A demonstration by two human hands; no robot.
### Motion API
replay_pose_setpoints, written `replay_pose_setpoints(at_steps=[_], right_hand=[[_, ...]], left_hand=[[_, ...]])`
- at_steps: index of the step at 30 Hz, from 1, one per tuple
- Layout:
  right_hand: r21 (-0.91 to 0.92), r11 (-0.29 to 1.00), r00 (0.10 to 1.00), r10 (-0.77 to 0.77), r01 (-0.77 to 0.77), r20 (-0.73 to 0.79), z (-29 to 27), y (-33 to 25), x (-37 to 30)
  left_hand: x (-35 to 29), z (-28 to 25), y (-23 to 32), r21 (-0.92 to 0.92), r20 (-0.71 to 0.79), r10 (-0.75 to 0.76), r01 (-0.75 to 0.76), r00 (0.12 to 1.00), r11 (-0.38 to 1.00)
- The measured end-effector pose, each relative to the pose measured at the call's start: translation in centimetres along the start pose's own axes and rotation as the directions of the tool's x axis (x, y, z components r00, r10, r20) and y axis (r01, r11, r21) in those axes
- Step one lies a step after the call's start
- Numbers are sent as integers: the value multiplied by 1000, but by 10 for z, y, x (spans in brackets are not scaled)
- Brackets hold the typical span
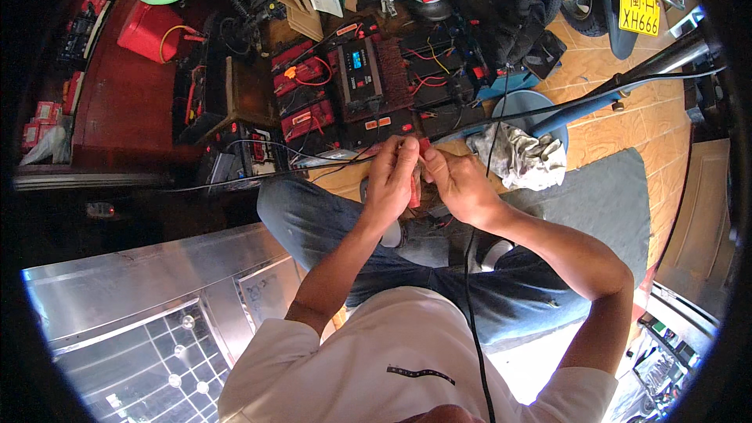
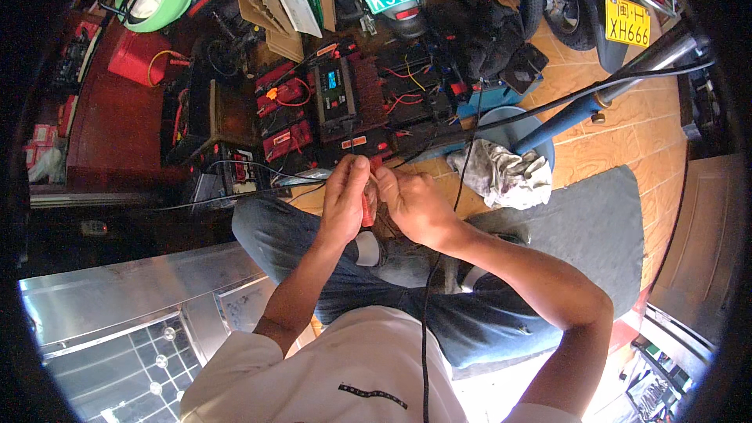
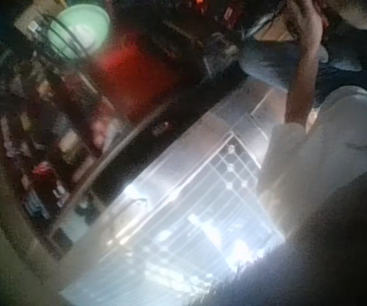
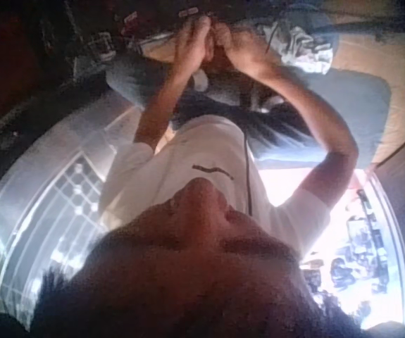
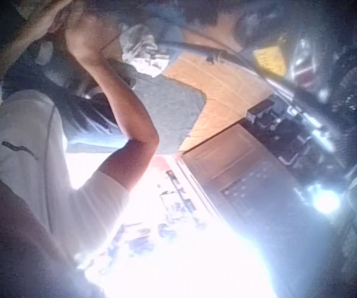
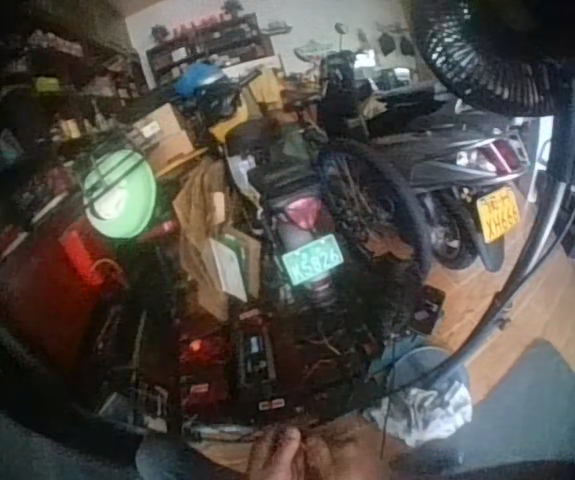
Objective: The person sits on the floor and connects wires to a small white electronic device with a digital display. They attach red and black alligator clips to the device's terminals, then connect yellow wires to the clips. The person adjusts the connections and organizes the wires around several batteries and other equipment on the floor.
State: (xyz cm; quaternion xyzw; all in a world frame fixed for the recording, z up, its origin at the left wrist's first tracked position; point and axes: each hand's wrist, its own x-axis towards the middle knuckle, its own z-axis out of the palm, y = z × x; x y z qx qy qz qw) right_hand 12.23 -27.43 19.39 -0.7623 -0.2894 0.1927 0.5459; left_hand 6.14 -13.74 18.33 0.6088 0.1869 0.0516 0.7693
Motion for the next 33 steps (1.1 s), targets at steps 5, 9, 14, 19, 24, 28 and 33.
replay_pose_setpoints(at_steps=[5,9,14,19,24,28,33], right_hand=[[263,930,967,245,-255,71,-1,6,0],[281,916,959,269,-285,94,-6,11,-3],[337,915,965,157,-222,210,-17,18,4],[410,894,966,86,-182,242,-21,8,5],[658,654,907,107,-373,408,-33,1,11],[487,816,903,93,-311,420,-34,4,14],[403,910,901,-91,-98,424,-34,4,12]], left_hand=[[3,3,-1,15,16,55,-55,998,998],[2,2,-2,69,40,110,-112,993,991],[1,-8,2,146,142,85,-105,986,984],[1,-10,4,151,176,36,-63,984,986],[3,-9,3,-36,274,65,-58,960,998],[1,-14,0,-176,218,-64,103,974,979],[2,-14,-8,-163,173,-150,178,974,971]])
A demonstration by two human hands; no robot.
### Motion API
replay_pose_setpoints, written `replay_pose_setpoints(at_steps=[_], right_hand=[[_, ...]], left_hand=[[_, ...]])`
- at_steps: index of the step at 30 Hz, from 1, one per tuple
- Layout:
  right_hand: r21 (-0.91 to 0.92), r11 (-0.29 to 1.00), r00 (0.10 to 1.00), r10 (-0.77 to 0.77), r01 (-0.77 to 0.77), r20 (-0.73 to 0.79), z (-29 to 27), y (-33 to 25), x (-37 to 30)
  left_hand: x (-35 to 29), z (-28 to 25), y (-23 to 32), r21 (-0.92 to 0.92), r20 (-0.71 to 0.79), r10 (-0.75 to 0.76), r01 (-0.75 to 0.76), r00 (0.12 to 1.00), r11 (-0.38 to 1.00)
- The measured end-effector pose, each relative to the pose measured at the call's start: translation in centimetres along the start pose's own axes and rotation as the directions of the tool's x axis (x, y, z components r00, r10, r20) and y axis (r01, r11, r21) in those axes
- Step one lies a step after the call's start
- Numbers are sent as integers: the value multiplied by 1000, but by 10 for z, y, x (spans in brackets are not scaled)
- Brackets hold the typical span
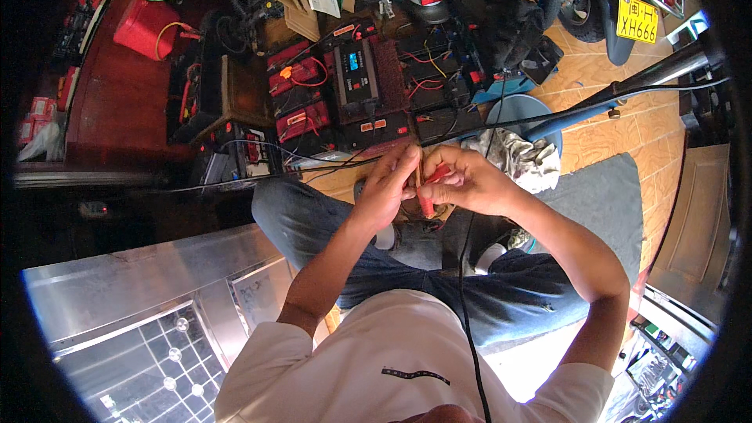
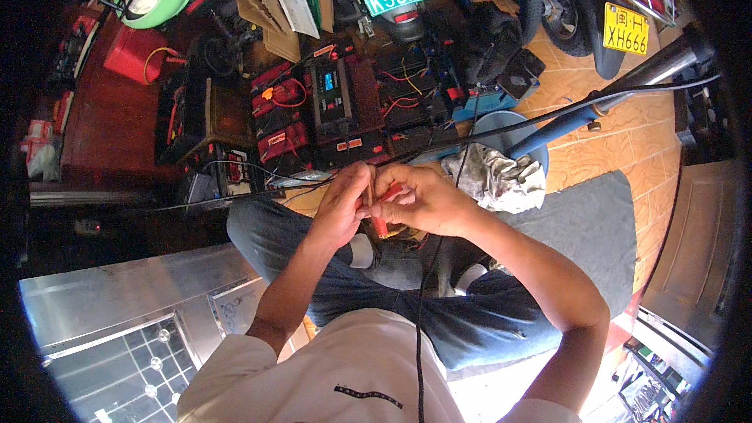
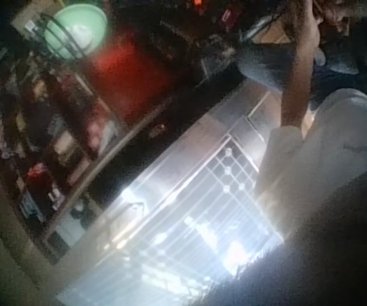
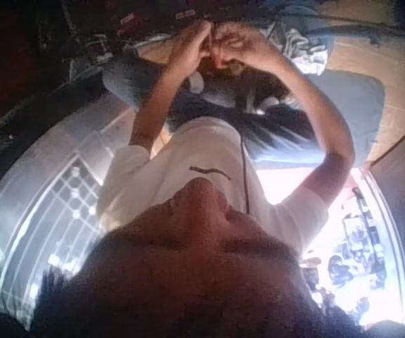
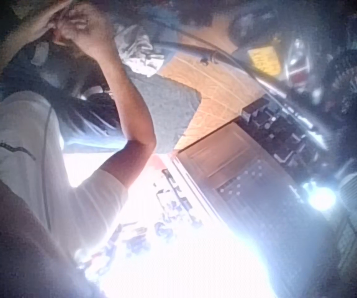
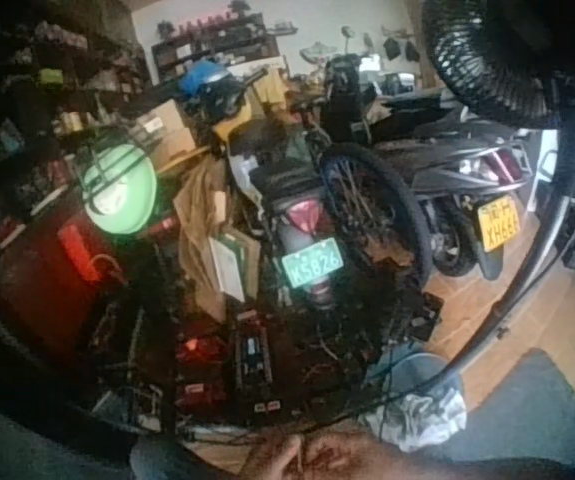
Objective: The person sits on the floor and connects wires to a small white electronic device with a digital display. They attach red and black alligator clips to the device's terminals, then connect yellow wires to the clips. The person adjusts the connections and organizes the wires around several batteries and other equipment on the floor.
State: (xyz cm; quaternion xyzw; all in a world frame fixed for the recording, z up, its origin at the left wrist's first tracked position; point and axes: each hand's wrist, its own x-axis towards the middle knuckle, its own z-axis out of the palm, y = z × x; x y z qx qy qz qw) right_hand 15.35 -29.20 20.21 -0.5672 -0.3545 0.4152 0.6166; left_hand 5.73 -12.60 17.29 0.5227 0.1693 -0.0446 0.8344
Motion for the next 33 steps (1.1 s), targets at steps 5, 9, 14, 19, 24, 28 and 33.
replay_pose_setpoints(at_steps=[5,9,14,19,24,28,33], right_hand=[[-508,812,948,-317,289,32,-3,-12,1],[-622,710,929,-360,330,82,-1,-17,-1],[-699,638,925,-369,324,91,3,-16,-7],[-709,638,929,-363,301,67,4,-12,-8],[-705,658,943,-329,264,46,4,-11,-11],[-578,807,967,-227,121,-114,4,-7,-15],[-188,982,947,-27,-35,-319,11,14,-13]], left_hand=[[3,-2,4,72,36,31,-33,999,997],[3,-6,7,106,68,49,-56,996,993],[3,-4,0,282,-5,163,-155,987,947],[3,-2,-4,426,-27,296,-257,955,868],[2,0,-3,402,-74,273,-222,959,889],[7,5,0,108,-130,184,-171,974,979],[11,9,3,-109,-261,86,-117,962,987]])
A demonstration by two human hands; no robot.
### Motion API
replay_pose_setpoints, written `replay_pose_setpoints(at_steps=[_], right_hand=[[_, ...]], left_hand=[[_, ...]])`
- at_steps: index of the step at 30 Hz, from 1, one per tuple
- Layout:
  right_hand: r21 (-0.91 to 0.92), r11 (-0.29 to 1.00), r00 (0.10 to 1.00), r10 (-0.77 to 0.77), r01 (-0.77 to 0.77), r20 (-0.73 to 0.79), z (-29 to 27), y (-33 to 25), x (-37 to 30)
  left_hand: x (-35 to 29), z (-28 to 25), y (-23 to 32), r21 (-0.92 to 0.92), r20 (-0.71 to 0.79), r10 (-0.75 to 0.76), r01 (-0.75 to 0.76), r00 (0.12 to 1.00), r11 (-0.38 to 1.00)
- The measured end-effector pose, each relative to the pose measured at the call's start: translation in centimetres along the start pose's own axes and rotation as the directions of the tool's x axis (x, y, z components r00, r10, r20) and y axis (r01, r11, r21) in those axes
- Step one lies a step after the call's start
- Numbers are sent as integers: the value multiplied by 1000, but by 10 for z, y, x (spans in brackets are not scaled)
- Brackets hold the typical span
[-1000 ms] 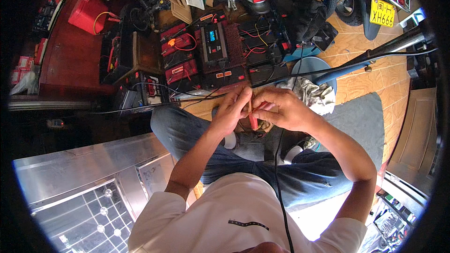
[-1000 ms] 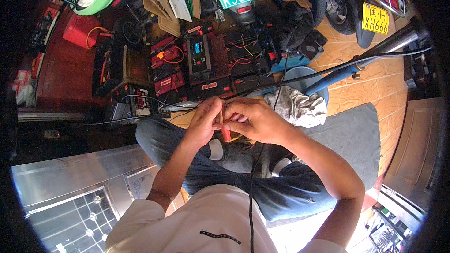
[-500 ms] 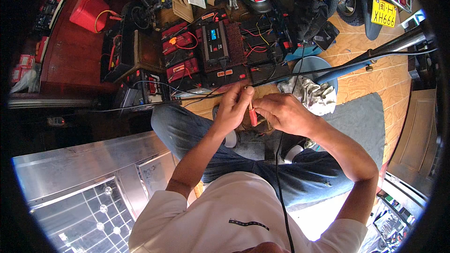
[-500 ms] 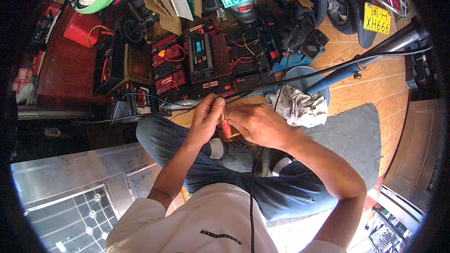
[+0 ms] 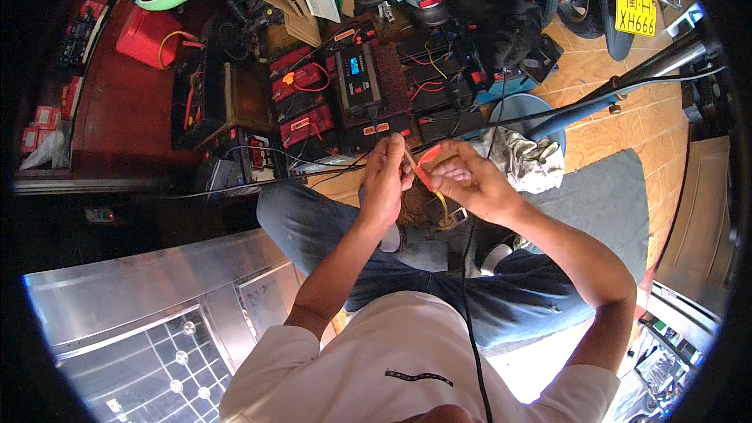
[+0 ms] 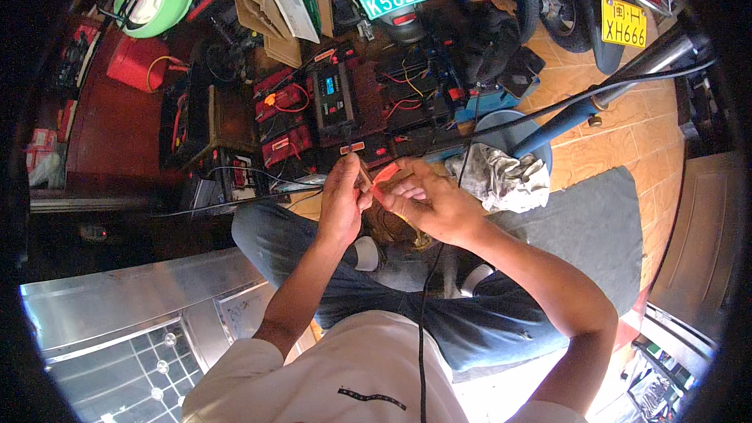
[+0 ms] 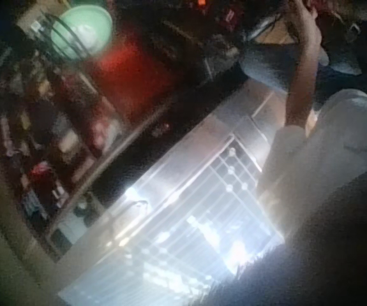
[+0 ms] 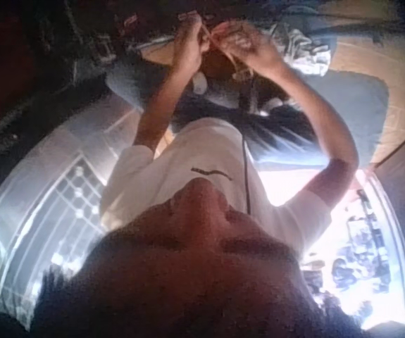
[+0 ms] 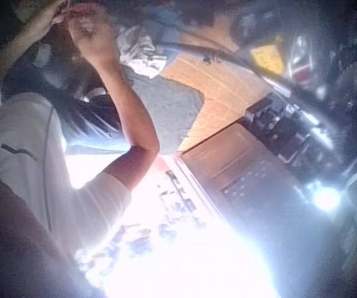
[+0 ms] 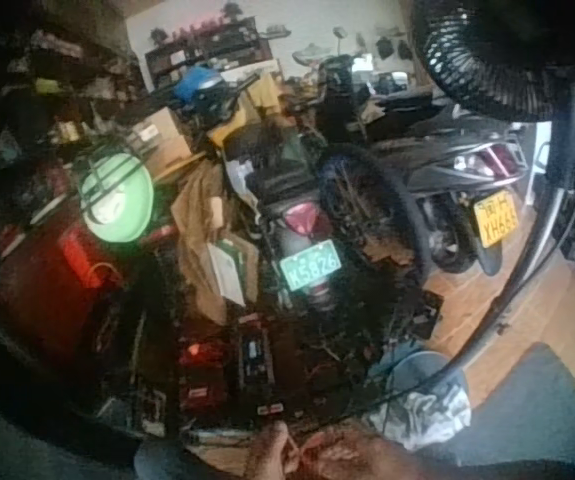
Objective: The person sits on the floor and connects wires to a small white electronic device with a digital display. They attach red and black alligator clips to the device's terminals, then connect yellow wires to the clips. The person adjusts the connections and organizes the wires around several batteries and other equipment on the floor.
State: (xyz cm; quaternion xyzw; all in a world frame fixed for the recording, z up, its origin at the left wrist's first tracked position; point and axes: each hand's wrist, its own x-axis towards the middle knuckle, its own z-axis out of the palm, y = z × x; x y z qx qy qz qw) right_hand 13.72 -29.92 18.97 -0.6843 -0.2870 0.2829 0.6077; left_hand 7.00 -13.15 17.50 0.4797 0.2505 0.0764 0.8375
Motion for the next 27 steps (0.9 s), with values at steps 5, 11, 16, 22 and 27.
replay_pose_setpoints(at_steps=[5,11,16,22,27], right_hand=[[68,990,992,128,-128,-9,9,14,-2],[-95,989,977,131,-116,168,7,14,-1],[-39,980,959,199,-195,202,26,20,-3],[-92,945,800,316,-315,510,19,15,-5],[-116,957,803,286,-265,522,20,2,-6]], left_hand=[[-2,-8,-2,-10,27,-70,70,997,997],[-7,-10,-5,208,82,13,-30,997,978],[-25,-9,7,582,333,40,-239,942,777],[-29,-19,34,611,606,-100,-381,789,694],[-42,-23,41,625,595,-77,-401,800,670]])
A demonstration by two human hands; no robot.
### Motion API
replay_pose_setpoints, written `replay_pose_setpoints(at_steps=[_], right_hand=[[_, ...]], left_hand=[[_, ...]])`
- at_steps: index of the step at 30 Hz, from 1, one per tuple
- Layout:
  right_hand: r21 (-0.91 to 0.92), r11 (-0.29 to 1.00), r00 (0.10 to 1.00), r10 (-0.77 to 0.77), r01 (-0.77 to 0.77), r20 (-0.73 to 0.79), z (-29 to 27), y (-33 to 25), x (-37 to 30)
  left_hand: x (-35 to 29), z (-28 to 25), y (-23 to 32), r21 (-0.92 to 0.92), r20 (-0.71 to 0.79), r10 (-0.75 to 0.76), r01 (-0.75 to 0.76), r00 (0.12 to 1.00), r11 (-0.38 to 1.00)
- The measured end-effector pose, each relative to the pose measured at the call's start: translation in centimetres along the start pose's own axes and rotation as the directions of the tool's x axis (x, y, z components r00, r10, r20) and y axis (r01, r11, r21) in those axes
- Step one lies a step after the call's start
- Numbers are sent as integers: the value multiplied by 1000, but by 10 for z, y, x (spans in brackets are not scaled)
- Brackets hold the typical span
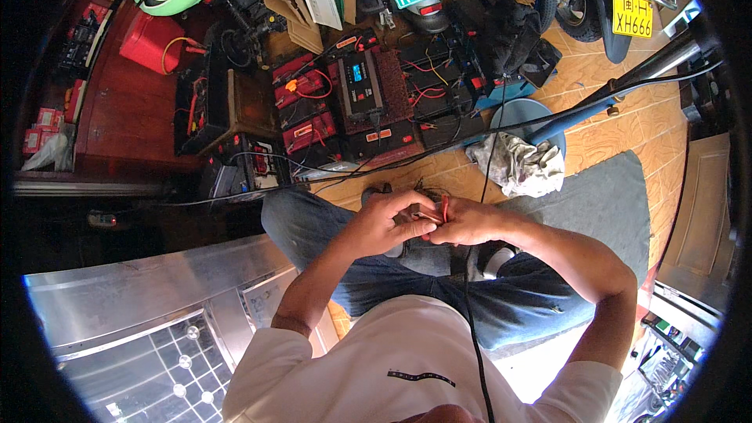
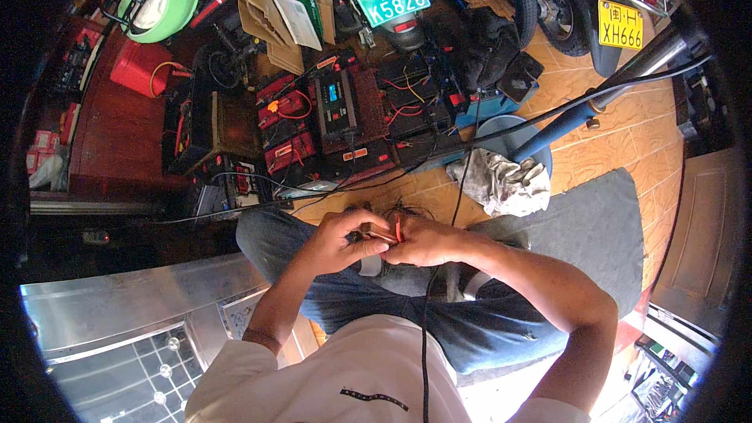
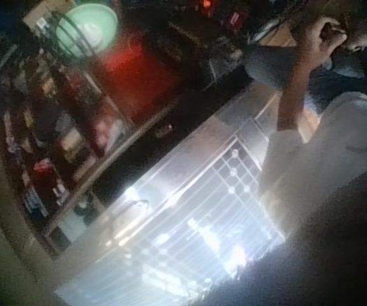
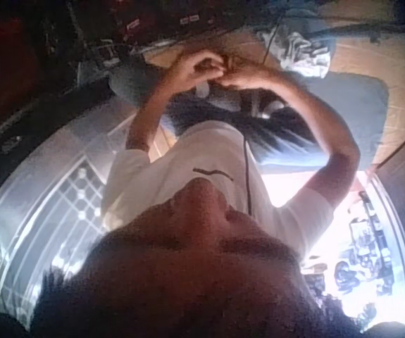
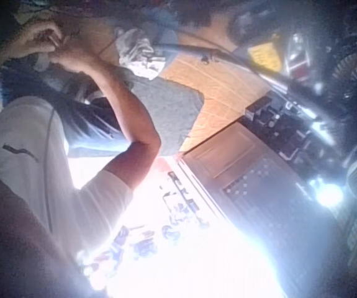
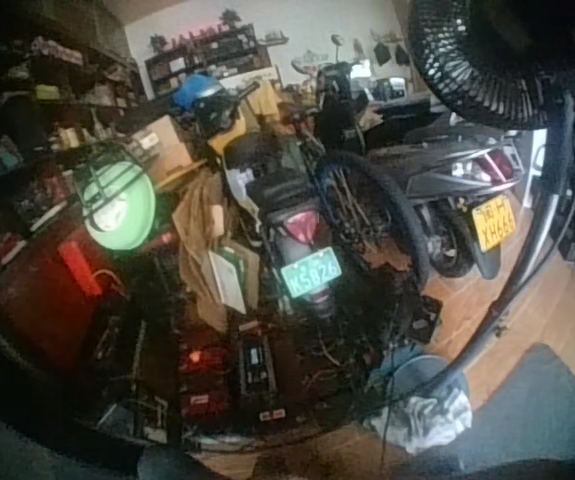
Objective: The person sits on the floor and connects wires to a small white electronic device with a digital display. They attach red and black alligator clips to the device's terminals, then connect yellow wires to the clips. The person adjusts the connections and organizes the wires around several batteries and other equipment on the floor.
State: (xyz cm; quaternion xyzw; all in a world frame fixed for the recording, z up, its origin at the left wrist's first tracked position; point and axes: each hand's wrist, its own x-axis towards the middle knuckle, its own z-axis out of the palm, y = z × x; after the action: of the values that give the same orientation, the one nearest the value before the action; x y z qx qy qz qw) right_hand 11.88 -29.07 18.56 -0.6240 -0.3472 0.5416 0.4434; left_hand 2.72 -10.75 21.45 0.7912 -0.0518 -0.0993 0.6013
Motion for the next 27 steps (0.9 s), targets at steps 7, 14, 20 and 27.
replay_pose_setpoints(at_steps=[7,14,20,27], right_hand=[[-515,856,902,-182,-51,-392,4,-2,-5],[-301,949,904,-209,94,-373,9,9,-5],[-132,982,959,-160,132,-234,4,10,-9],[-665,744,809,-352,-62,-470,7,10,-9]], left_hand=[[-1,17,-2,-184,-236,-124,81,964,980],[-1,17,0,-93,-232,-33,12,972,996],[0,16,-2,121,-185,153,-132,971,984],[1,25,-2,-151,-252,-35,-4,967,988]])
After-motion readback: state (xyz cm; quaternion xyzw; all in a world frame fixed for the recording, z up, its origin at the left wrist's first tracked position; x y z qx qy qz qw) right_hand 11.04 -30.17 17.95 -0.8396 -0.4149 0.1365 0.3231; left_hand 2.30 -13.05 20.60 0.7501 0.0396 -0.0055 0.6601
